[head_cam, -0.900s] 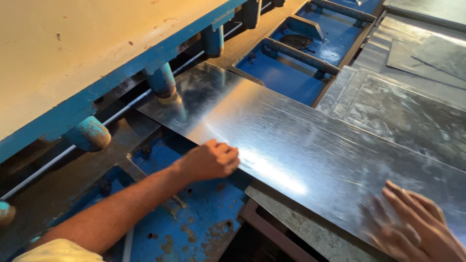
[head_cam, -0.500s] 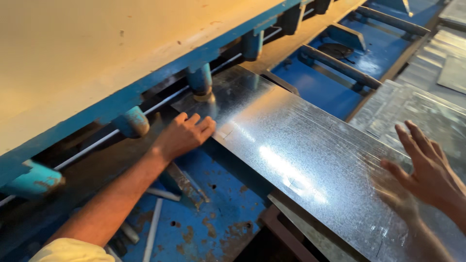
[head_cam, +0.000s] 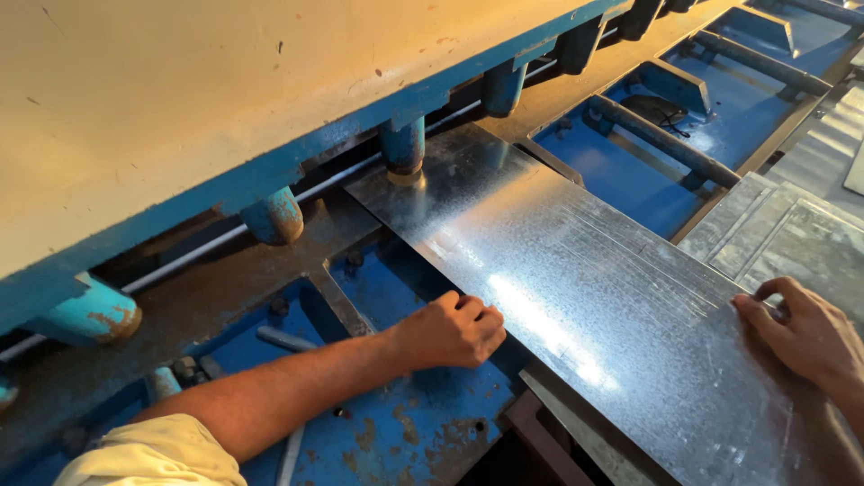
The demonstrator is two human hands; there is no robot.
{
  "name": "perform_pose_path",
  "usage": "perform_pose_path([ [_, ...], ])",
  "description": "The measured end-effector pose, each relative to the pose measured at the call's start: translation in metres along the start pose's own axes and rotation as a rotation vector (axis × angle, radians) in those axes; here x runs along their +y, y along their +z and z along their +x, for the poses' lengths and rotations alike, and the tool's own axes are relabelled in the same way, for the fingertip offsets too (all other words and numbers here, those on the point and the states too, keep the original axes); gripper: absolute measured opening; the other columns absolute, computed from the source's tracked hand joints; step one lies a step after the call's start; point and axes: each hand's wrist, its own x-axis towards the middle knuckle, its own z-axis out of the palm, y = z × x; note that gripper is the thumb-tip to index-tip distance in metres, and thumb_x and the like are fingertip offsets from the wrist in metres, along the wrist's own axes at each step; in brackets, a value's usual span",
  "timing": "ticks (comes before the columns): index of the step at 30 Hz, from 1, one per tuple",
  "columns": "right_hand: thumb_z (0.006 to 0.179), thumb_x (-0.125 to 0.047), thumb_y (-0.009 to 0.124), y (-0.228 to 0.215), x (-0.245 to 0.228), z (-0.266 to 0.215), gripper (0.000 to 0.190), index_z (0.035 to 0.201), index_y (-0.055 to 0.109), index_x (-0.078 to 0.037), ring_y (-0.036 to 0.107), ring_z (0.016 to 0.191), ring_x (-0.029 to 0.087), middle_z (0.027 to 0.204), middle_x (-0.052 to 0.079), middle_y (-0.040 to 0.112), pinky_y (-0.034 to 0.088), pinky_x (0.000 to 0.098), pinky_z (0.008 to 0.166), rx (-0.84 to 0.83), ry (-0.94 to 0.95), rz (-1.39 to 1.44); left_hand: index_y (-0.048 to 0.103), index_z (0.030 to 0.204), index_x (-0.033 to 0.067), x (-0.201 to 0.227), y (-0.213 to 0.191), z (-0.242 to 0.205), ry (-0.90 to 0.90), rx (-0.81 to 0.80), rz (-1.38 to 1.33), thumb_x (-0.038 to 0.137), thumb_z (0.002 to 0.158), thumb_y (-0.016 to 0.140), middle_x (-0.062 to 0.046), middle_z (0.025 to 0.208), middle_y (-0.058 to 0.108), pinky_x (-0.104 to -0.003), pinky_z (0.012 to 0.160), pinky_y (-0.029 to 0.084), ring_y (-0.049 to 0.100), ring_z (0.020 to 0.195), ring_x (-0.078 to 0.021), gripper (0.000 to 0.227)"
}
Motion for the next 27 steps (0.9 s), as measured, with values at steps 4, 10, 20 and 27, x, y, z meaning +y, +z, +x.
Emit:
perform_pose_path([
  [4, 0.094, -0.065, 0.058, -0.011, -0.022, 0.008, 0.059, 0.118, 0.075, -0.013, 0.078, 0.087, 0.033, 0.091, 0.017, 0.079, 0.060, 0.0458, 0.081, -0.065, 0.011, 0.042, 0.070, 0.083, 0.0082, -0.012, 0.007, -0.005, -0.016, 0.011, 0.047, 0.020, 0.086, 0.070, -0.004, 0.084, 0.060, -0.028, 0.056, 0.050, 0.064, 0.075, -0.0171, 0.012],
  [10, 0.094, -0.071, 0.058, 0.001, -0.065, 0.051, 0.068, 0.119, 0.074, -0.009, 0.078, 0.081, 0.036, 0.096, 0.021, 0.078, 0.062, 0.0490, 0.076, -0.118, 0.068, 0.162, 0.067, 0.081, 0.0108, -0.034, 0.021, -0.009, -0.213, -0.330, 0.238, 0.008, 0.086, 0.070, 0.000, 0.080, 0.060, -0.029, 0.052, 0.048, 0.062, 0.071, -0.0144, 0.006],
  [20, 0.087, -0.059, 0.072, -0.021, -0.161, 0.083, 0.062, 0.129, 0.066, -0.014, 0.073, 0.080, 0.032, 0.099, 0.019, 0.073, 0.062, 0.0484, 0.072, -0.203, 0.144, 0.455, 0.070, 0.087, 0.0060, -0.037, 0.015, -0.004, -0.238, -0.208, 0.275, 0.010, 0.081, 0.070, -0.007, 0.087, 0.066, -0.030, 0.065, 0.056, 0.067, 0.075, -0.0173, 0.007],
  [27, 0.095, -0.056, 0.062, -0.018, -0.199, 0.097, 0.061, 0.147, 0.065, -0.023, 0.076, 0.082, 0.031, 0.094, 0.019, 0.078, 0.061, 0.0479, 0.079, -0.145, -0.105, 0.423, 0.067, 0.081, 0.0073, -0.067, 0.020, -0.025, -0.224, -0.198, 0.250, 0.012, 0.083, 0.069, -0.005, 0.083, 0.064, -0.030, 0.059, 0.051, 0.066, 0.074, -0.0171, 0.006],
])
